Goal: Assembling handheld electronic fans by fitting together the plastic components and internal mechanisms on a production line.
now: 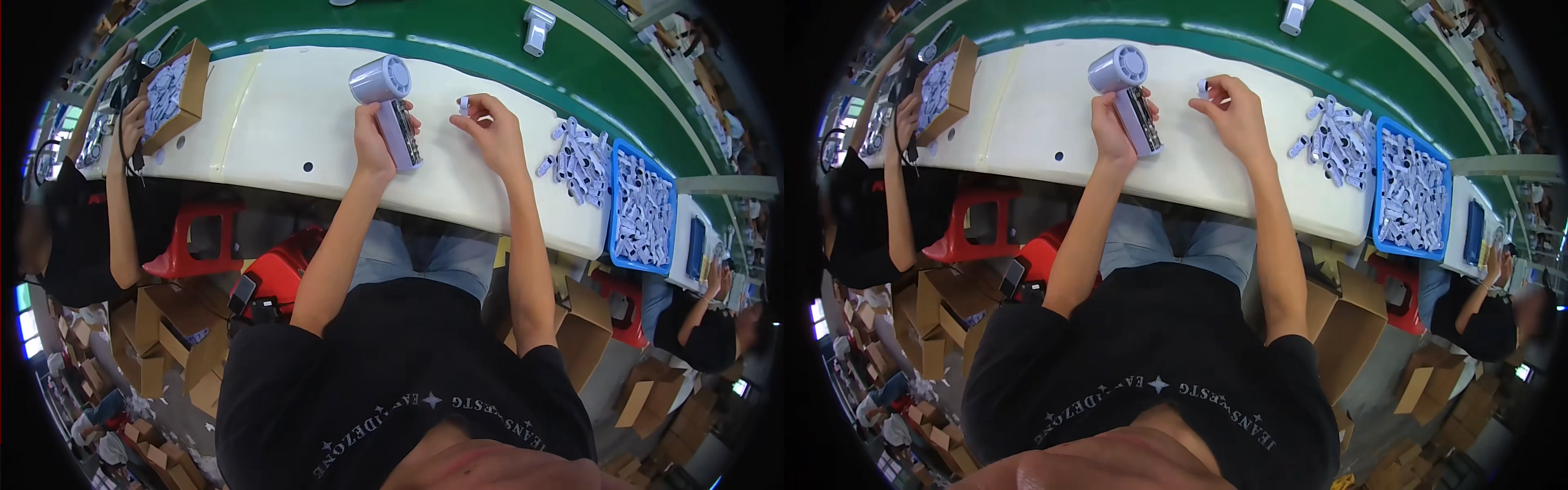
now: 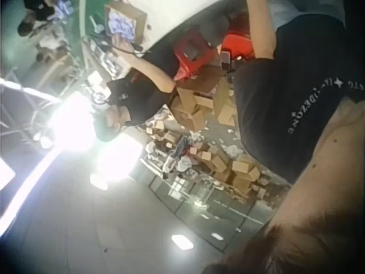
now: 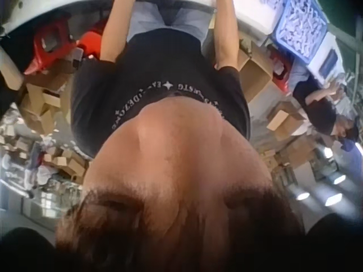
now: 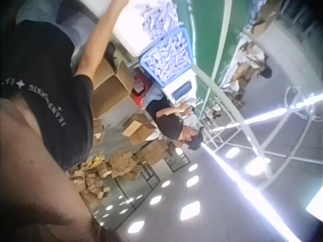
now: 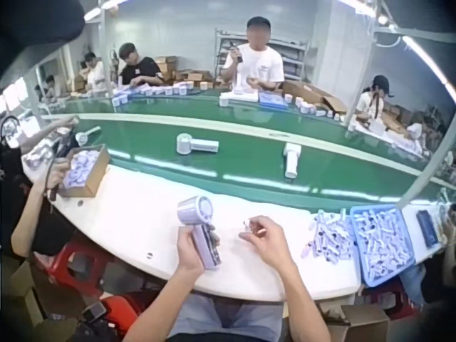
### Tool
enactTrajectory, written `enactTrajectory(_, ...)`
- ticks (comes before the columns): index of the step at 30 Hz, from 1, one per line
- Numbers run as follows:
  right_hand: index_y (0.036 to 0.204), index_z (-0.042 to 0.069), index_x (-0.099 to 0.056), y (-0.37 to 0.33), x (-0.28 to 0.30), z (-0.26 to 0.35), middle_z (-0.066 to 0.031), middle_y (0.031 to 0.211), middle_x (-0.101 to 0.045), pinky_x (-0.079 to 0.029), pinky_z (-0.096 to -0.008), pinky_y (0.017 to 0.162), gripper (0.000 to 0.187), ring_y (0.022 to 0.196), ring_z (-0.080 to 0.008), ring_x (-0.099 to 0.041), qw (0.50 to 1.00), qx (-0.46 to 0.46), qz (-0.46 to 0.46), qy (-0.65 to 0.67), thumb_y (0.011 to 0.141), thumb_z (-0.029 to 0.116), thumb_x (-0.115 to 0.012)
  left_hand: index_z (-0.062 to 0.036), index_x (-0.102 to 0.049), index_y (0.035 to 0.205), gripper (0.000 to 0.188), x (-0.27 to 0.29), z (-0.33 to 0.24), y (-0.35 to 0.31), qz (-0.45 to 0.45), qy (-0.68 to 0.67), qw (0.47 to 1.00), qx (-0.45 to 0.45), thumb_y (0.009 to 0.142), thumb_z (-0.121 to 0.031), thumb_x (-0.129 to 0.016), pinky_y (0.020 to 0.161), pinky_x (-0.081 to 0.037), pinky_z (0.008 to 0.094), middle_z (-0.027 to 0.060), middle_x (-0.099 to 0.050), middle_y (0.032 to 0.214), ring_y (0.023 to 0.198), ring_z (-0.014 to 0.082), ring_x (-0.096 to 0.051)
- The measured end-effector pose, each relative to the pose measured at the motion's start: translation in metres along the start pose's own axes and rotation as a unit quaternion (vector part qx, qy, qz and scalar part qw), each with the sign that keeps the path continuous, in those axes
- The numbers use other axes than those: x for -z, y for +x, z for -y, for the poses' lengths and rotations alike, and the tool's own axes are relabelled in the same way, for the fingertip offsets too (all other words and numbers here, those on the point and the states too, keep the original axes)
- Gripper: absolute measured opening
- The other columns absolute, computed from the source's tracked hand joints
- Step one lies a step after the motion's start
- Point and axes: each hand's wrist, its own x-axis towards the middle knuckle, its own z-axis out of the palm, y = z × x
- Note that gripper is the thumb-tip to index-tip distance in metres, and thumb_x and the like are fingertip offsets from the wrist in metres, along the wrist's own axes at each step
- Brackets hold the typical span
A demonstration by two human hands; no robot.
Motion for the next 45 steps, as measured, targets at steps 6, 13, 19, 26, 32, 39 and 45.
enactTrajectory(6, 0.100, -0.001, -0.065, -0.017, -0.031, 0.039, -0.0076, 0.081, -0.064, -0.049, -0.0227, 0.058, 0.031, 0.071, -0.0097, -0.060, 0.980, -0.057, 0.016, 0.188, 0.073, 0.009, -0.078, 0.0009, -0.058, 0.096, 0.046, 0.003, 0.006, -0.002, -0.020, -0.009, 0.999, -0.042, 0.089, -0.036, -0.031, 0.065, -0.051, 0.0319, 0.0144, -0.064, 0.080, 0.068, 0.0215, -0.062)
enactTrajectory(13, 0.097, -0.002, -0.065, -0.025, -0.047, 0.054, -0.0074, 0.074, -0.065, -0.049, -0.0225, 0.056, 0.032, 0.066, -0.0099, -0.061, 0.987, -0.039, -0.049, 0.147, 0.071, 0.010, -0.080, 0.0009, -0.057, 0.098, 0.035, -0.004, 0.010, -0.005, -0.024, 0.066, 0.987, -0.144, 0.091, -0.025, -0.034, 0.072, -0.050, 0.0315, 0.0115, -0.063, 0.084, 0.075, 0.0187, -0.062)
enactTrajectory(19, 0.093, -0.002, -0.064, -0.030, -0.055, 0.052, -0.0078, 0.070, -0.065, -0.048, -0.0227, 0.055, 0.030, 0.061, -0.0103, -0.060, 0.984, -0.048, -0.095, 0.143, 0.071, 0.010, -0.081, 0.0004, -0.056, 0.097, 0.032, -0.001, 0.012, 0.000, -0.011, 0.108, 0.975, -0.193, 0.092, -0.021, -0.034, 0.074, -0.048, 0.0296, 0.0077, -0.061, 0.088, 0.080, 0.0154, -0.059)
enactTrajectory(26, 0.088, -0.004, -0.064, -0.030, -0.047, 0.051, -0.0069, 0.069, -0.065, -0.049, -0.0224, 0.055, 0.026, 0.059, -0.0095, -0.058, 0.987, -0.048, -0.061, 0.140, 0.072, 0.010, -0.080, 0.0017, -0.056, 0.099, 0.033, -0.004, 0.010, -0.005, -0.007, 0.119, 0.973, -0.197, 0.092, -0.021, -0.034, 0.070, -0.047, 0.0289, 0.0082, -0.061, 0.089, 0.077, 0.0141, -0.058)
enactTrajectory(32, 0.082, -0.005, -0.065, -0.030, -0.047, 0.047, -0.0067, 0.068, -0.063, -0.049, -0.0225, 0.053, 0.023, 0.060, -0.0087, -0.058, 0.972, -0.092, -0.039, 0.215, 0.073, 0.010, -0.079, 0.0018, -0.056, 0.102, 0.033, -0.001, 0.010, -0.005, 0.026, 0.111, 0.978, -0.177, 0.092, -0.021, -0.034, 0.069, -0.047, 0.0288, 0.0086, -0.062, 0.088, 0.076, 0.0141, -0.058)
enactTrajectory(39, 0.079, -0.003, -0.061, -0.025, -0.036, 0.052, -0.0048, 0.069, -0.061, -0.048, -0.0229, 0.054, 0.023, 0.063, -0.0089, -0.056, 0.981, -0.111, 0.014, 0.157, 0.075, 0.011, -0.079, 0.0005, -0.053, 0.103, 0.032, -0.006, 0.008, -0.011, 0.020, 0.164, 0.965, -0.204, 0.093, -0.023, -0.033, 0.074, -0.047, 0.0286, 0.0083, -0.060, 0.091, 0.081, 0.0141, -0.057)
enactTrajectory(45, 0.075, -0.002, -0.059, -0.019, -0.024, 0.049, -0.0047, 0.068, -0.061, -0.046, -0.0223, 0.051, 0.025, 0.060, -0.0087, -0.055, 0.986, -0.097, 0.070, 0.113, 0.075, 0.013, -0.080, 0.0012, -0.049, 0.114, 0.035, -0.007, 0.012, -0.009, 0.047, 0.132, 0.972, -0.189, 0.093, -0.023, -0.035, 0.079, -0.048, 0.0288, 0.0102, -0.060, 0.099, 0.085, 0.0153, -0.058)
